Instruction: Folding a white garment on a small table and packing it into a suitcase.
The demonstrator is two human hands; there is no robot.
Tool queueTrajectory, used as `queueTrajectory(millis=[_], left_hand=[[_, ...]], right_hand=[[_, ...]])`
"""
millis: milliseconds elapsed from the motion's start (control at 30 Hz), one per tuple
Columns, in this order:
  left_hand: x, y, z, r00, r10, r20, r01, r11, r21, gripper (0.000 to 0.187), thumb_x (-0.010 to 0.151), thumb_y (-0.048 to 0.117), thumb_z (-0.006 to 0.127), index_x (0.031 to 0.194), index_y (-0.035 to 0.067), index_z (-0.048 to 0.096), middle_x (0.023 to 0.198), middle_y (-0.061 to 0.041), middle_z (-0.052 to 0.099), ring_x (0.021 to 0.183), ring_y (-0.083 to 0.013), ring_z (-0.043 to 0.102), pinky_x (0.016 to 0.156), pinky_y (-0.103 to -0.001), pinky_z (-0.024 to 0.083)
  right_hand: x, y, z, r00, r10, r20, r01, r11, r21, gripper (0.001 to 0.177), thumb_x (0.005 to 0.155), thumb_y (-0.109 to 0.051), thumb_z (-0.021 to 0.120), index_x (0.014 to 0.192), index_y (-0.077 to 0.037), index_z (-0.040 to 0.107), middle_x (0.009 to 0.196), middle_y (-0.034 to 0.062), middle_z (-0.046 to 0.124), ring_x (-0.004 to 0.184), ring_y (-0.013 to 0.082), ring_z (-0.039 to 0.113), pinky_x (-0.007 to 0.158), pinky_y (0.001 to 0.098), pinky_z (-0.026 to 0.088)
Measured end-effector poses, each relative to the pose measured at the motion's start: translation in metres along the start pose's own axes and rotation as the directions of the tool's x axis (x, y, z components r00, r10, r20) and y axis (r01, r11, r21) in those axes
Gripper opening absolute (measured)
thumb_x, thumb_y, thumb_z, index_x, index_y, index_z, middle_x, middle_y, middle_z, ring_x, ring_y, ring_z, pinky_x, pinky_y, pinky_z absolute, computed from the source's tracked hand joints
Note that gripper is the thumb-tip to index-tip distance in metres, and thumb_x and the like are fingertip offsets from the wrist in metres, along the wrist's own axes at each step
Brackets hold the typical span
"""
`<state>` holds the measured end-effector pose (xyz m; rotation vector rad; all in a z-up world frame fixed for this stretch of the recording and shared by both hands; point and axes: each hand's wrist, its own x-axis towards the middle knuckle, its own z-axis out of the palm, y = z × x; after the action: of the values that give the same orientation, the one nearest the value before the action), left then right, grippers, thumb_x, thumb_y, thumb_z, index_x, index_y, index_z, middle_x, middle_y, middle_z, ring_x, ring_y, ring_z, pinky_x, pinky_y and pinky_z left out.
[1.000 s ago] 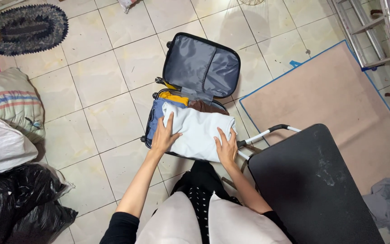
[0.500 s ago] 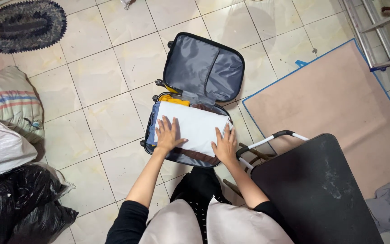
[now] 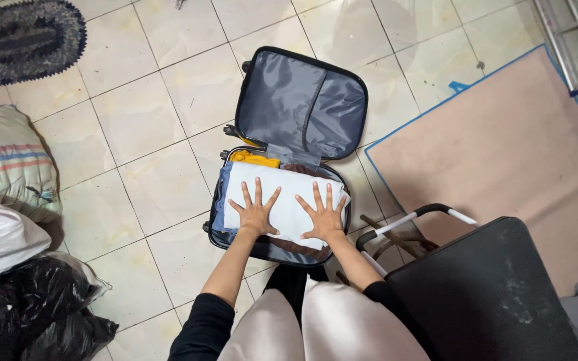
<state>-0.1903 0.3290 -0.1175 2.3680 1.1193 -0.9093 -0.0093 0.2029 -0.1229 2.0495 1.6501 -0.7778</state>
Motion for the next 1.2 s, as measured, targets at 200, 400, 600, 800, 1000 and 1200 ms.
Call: queueTrajectory(millis=[200,400,600,800,1000,1200], left_hand=[[0.016,-0.007,-0.006,0.999,0.014,0.038,-0.019,0.992,0.122,0.148,0.050,0.076,0.088,0.157,0.059,-0.011,0.169,-0.021,-0.025,0.150,-0.0568,-0.022,0.102,-0.089,0.017],[0.033,-0.008,0.003,0.999,0.018,0.038,-0.024,0.986,0.164,0.147,0.049,0.078,0.087,0.157,0.060,-0.011,0.169,-0.021,-0.025,0.149,-0.0583,-0.021,0.102,-0.088,0.020],[0.042,-0.010,0.009,0.998,0.034,0.051,-0.042,0.985,0.166,0.145,0.050,0.078,0.087,0.158,0.060,-0.009,0.169,-0.022,-0.025,0.148,-0.0589,-0.023,0.102,-0.089,0.019],[0.046,-0.014,0.017,0.998,0.051,0.021,-0.054,0.986,0.159,0.145,0.049,0.077,0.088,0.157,0.060,-0.007,0.169,-0.021,-0.025,0.148,-0.0587,-0.023,0.102,-0.089,0.017],[0.032,-0.015,0.007,0.998,0.049,0.039,-0.054,0.989,0.141,0.147,0.050,0.073,0.091,0.158,0.059,-0.007,0.169,-0.020,-0.027,0.149,-0.0568,-0.025,0.103,-0.088,0.017],[0.007,-0.026,0.051,0.971,0.058,-0.232,-0.030,0.992,0.122,0.137,0.059,0.064,0.091,0.160,0.052,-0.001,0.169,-0.026,-0.016,0.152,-0.0554,-0.016,0.106,-0.087,0.011]], right_hand=[[0.024,0.006,0.022,1.000,-0.014,-0.004,0.014,0.999,0.041,0.137,0.055,-0.076,0.086,0.159,-0.055,-0.002,0.170,0.0150,-0.021,0.152,0.0520,-0.022,0.109,0.0863,0.008],[0.038,0.007,0.046,0.999,-0.028,-0.044,0.033,0.992,0.122,0.137,0.052,-0.073,0.089,0.160,-0.054,0.007,0.169,0.0161,-0.022,0.150,0.0524,-0.024,0.108,0.0883,0.003],[0.049,0.009,0.066,0.997,-0.034,-0.073,0.044,0.990,0.134,0.135,0.052,-0.072,0.089,0.161,-0.052,0.013,0.169,0.0177,-0.022,0.149,0.0542,-0.026,0.105,0.0895,0.002],[0.053,0.005,0.077,0.994,-0.006,-0.111,0.020,0.991,0.129,0.136,0.048,-0.074,0.088,0.159,-0.054,0.012,0.169,0.0148,-0.021,0.150,0.0522,-0.025,0.106,0.0893,0.000],[0.037,0.000,0.066,0.981,0.007,-0.194,0.020,0.991,0.135,0.137,0.047,-0.073,0.089,0.160,-0.055,0.012,0.171,0.0124,-0.018,0.152,0.0505,-0.022,0.104,0.0900,0.001],[0.007,-0.003,0.070,0.936,0.049,-0.348,0.012,0.985,0.172,0.135,0.051,-0.074,0.087,0.161,-0.048,0.012,0.170,0.0191,-0.012,0.154,0.0473,-0.014,0.102,0.0924,0.001]])
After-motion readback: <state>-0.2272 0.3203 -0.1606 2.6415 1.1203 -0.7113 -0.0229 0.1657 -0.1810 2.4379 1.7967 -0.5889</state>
